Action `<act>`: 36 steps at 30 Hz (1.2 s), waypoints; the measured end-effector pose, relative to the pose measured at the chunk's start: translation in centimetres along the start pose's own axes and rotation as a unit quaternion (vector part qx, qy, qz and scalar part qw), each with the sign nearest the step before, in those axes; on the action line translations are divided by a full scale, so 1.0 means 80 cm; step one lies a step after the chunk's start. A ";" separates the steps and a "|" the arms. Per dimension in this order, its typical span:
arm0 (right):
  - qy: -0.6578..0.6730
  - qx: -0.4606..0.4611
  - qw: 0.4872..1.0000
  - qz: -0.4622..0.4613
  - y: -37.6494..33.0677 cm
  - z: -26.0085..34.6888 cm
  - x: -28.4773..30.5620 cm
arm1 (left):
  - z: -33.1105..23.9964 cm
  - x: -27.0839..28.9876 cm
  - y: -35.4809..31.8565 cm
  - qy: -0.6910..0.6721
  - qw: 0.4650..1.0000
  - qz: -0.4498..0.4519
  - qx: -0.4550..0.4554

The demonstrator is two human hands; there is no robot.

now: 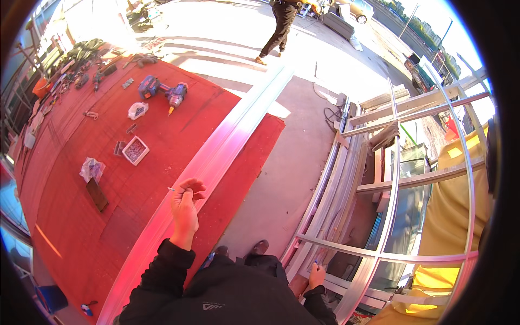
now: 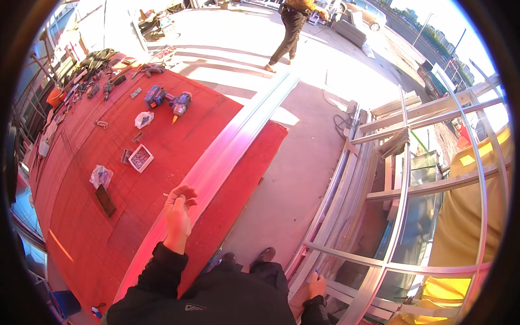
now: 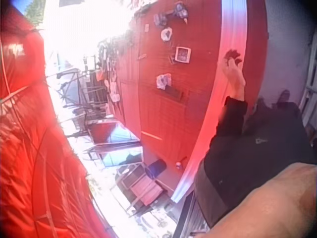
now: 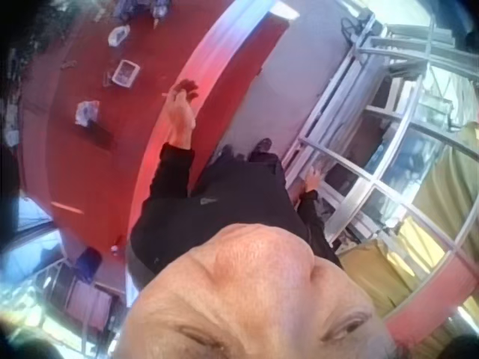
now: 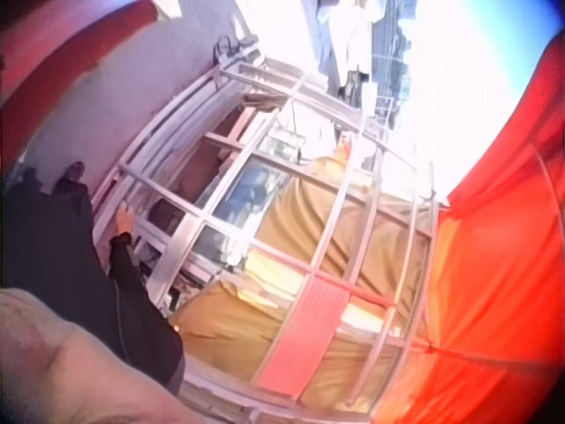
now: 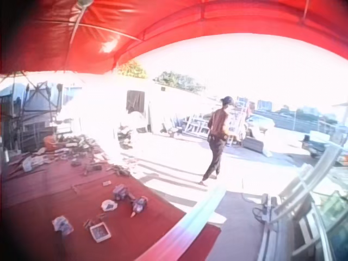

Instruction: The person walks through a workshop, picks up a small metal profile and a pen, then returns to a red workbench. They place the small profile against a long metal bar and mark multiple points along the bar using the pen.

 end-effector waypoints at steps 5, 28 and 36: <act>0.048 -0.139 0.985 0.085 0.110 0.029 0.006 | 0.071 -0.109 0.079 -0.021 0.998 0.016 -0.053; -0.068 0.018 0.996 0.058 0.835 0.606 0.089 | 0.468 -0.504 0.587 0.239 0.942 -0.201 -0.121; -0.193 0.030 0.978 0.070 1.002 0.706 0.044 | 0.546 -0.528 0.697 0.433 0.867 -0.221 -0.112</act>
Point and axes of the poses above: each hand's wrist, its own y-axis towards the middle knuckle, its own x-axis out of the back of the hand, z = x × y, the point moved 4 cm from there along y, towards the middle knuckle, and after that the axes turned 8 degrees about -x, right-handed, at the moved point
